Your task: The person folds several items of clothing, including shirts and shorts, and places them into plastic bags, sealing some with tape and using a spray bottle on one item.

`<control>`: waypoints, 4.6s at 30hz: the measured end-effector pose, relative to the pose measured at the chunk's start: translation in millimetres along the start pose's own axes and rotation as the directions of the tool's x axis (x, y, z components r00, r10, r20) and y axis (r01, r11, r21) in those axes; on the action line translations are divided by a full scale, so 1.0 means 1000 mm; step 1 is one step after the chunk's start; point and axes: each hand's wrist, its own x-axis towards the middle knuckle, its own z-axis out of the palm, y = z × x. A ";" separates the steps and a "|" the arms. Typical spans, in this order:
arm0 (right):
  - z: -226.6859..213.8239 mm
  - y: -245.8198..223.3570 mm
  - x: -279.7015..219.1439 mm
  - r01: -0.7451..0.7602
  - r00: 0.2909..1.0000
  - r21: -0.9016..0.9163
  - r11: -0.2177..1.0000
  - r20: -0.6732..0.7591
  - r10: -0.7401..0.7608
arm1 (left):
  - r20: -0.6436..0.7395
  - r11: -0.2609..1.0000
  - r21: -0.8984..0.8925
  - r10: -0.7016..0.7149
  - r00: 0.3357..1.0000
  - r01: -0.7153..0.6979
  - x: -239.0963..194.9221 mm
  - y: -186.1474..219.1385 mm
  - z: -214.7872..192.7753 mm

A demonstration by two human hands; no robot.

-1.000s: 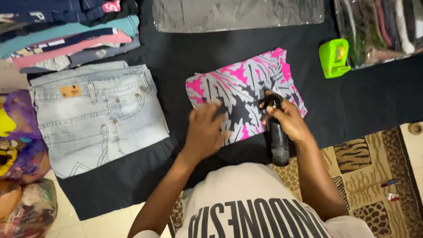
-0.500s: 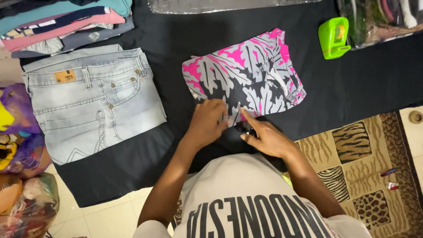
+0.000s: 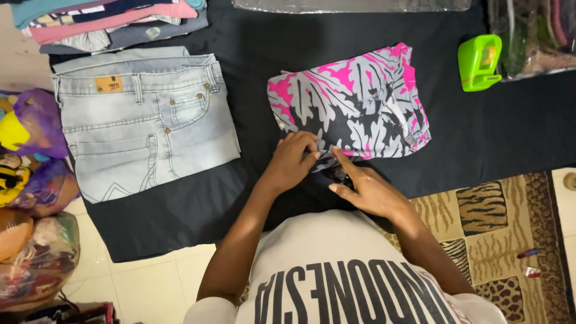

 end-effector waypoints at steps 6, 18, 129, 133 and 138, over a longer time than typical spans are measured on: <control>-0.002 -0.011 0.013 0.040 0.999 -0.073 0.996 -0.021 -0.042 | 0.013 0.998 -0.051 -0.022 1.000 0.022 0.002 0.000 0.000; -0.016 0.025 0.009 -0.080 0.992 -0.152 0.985 -0.106 0.064 | 0.127 0.985 -0.143 -0.075 0.989 0.093 0.002 0.026 -0.025; -0.188 -0.221 0.255 0.539 0.553 -0.564 0.625 -0.322 -0.768 | -0.872 0.804 0.452 0.305 0.383 0.387 0.086 0.013 -0.471; -0.186 -0.306 0.310 0.722 0.235 -0.610 0.327 -0.228 -0.945 | -0.932 0.783 0.295 0.110 0.344 0.548 0.118 -0.032 -0.538; -0.151 -0.322 0.382 0.563 0.523 -0.630 0.535 -0.229 -0.821 | -0.928 0.702 0.158 -0.136 0.348 0.695 0.139 -0.028 -0.547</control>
